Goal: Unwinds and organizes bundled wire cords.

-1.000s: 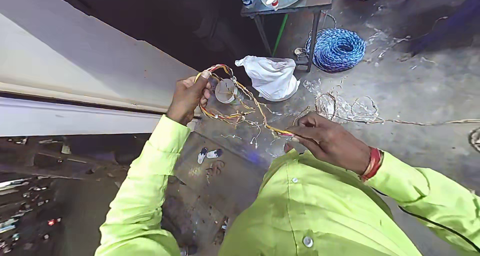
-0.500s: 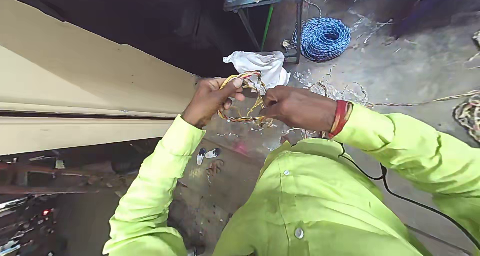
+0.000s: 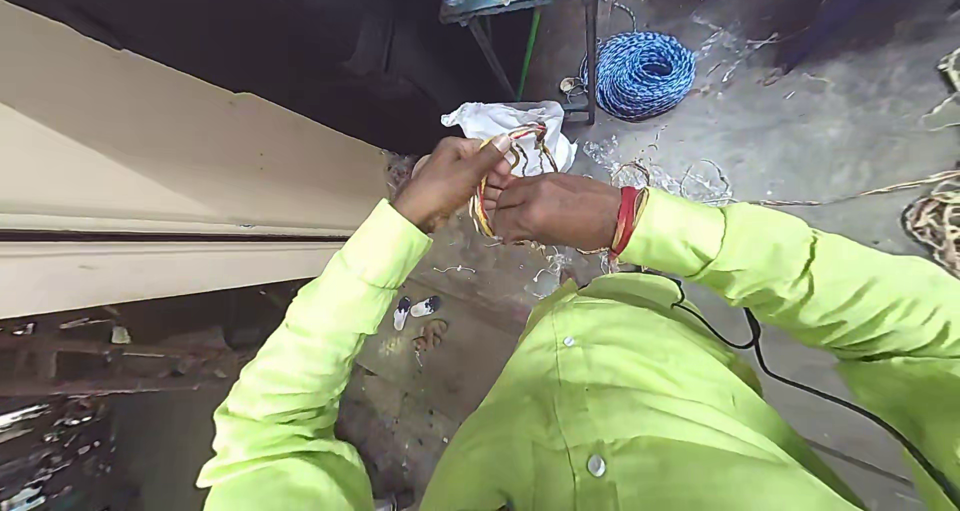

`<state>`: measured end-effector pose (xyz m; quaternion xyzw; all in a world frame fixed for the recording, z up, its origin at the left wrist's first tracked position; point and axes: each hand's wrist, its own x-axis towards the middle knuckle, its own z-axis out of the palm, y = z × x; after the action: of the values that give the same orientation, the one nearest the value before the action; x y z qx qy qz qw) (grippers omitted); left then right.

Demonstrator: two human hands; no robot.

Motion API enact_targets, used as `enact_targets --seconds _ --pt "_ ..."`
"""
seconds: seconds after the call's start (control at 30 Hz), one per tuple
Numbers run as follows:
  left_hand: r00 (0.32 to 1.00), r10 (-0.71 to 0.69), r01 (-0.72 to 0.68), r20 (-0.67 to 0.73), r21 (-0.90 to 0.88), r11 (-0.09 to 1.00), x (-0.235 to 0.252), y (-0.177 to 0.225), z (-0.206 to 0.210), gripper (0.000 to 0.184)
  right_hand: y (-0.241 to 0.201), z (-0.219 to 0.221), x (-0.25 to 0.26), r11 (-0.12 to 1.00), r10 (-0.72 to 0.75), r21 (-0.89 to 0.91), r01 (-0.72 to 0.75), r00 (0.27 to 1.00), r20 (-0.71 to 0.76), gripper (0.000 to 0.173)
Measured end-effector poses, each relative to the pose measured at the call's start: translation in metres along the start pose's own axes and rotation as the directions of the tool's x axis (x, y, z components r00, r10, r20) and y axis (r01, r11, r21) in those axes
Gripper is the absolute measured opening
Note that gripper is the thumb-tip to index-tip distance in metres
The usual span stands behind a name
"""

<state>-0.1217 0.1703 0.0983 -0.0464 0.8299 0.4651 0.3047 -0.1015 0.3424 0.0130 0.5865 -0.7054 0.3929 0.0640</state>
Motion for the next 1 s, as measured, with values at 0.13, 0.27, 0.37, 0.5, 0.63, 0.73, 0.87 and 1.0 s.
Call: enact_targets --seconds 0.13,0.27,0.37,0.5,0.63,0.73,0.87,1.0 --pt "0.999 -0.008 0.0 0.05 0.165 0.986 0.012 -0.015 0.011 0.043 -0.002 0.005 0.0 0.993 -0.032 -0.114 0.025 0.998 -0.057 0.01" --pt "0.999 -0.028 0.02 0.047 0.16 0.987 0.016 -0.023 0.015 0.047 -0.007 0.021 0.0 0.972 -0.033 -0.232 -0.035 0.959 -0.283 0.017" --pt "1.0 0.002 -0.004 0.022 0.079 0.997 0.015 -0.022 0.017 0.046 -0.01 0.022 0.0 0.971 0.12 -0.119 -0.208 0.852 -0.509 0.032" --pt "0.994 -0.095 0.094 -0.057 -0.009 0.996 0.002 -0.015 0.01 0.047 0.012 0.006 -0.064 0.774 0.631 0.463 -0.431 0.575 -0.52 0.052" --pt "0.991 -0.088 0.081 -0.105 -0.068 0.994 -0.009 -0.013 -0.005 0.047 0.055 0.052 -0.15 0.596 0.743 0.463 -0.656 0.669 -0.008 0.079" --pt "0.994 -0.042 0.032 -0.096 -0.108 0.994 -0.018 -0.016 -0.013 0.047 0.072 0.09 -0.164 0.595 0.749 0.396 -0.699 0.662 0.043 0.09" --pt "0.997 -0.017 0.003 -0.078 -0.175 0.985 -0.034 -0.02 -0.021 0.046 0.085 0.105 -0.146 0.642 0.722 0.411 -0.647 0.69 -0.041 0.081" --pt "0.995 -0.011 -0.011 -0.099 -0.221 0.975 -0.046 -0.015 -0.028 0.046 0.09 0.123 -0.129 0.733 0.64 0.333 -0.593 0.767 -0.045 0.049"
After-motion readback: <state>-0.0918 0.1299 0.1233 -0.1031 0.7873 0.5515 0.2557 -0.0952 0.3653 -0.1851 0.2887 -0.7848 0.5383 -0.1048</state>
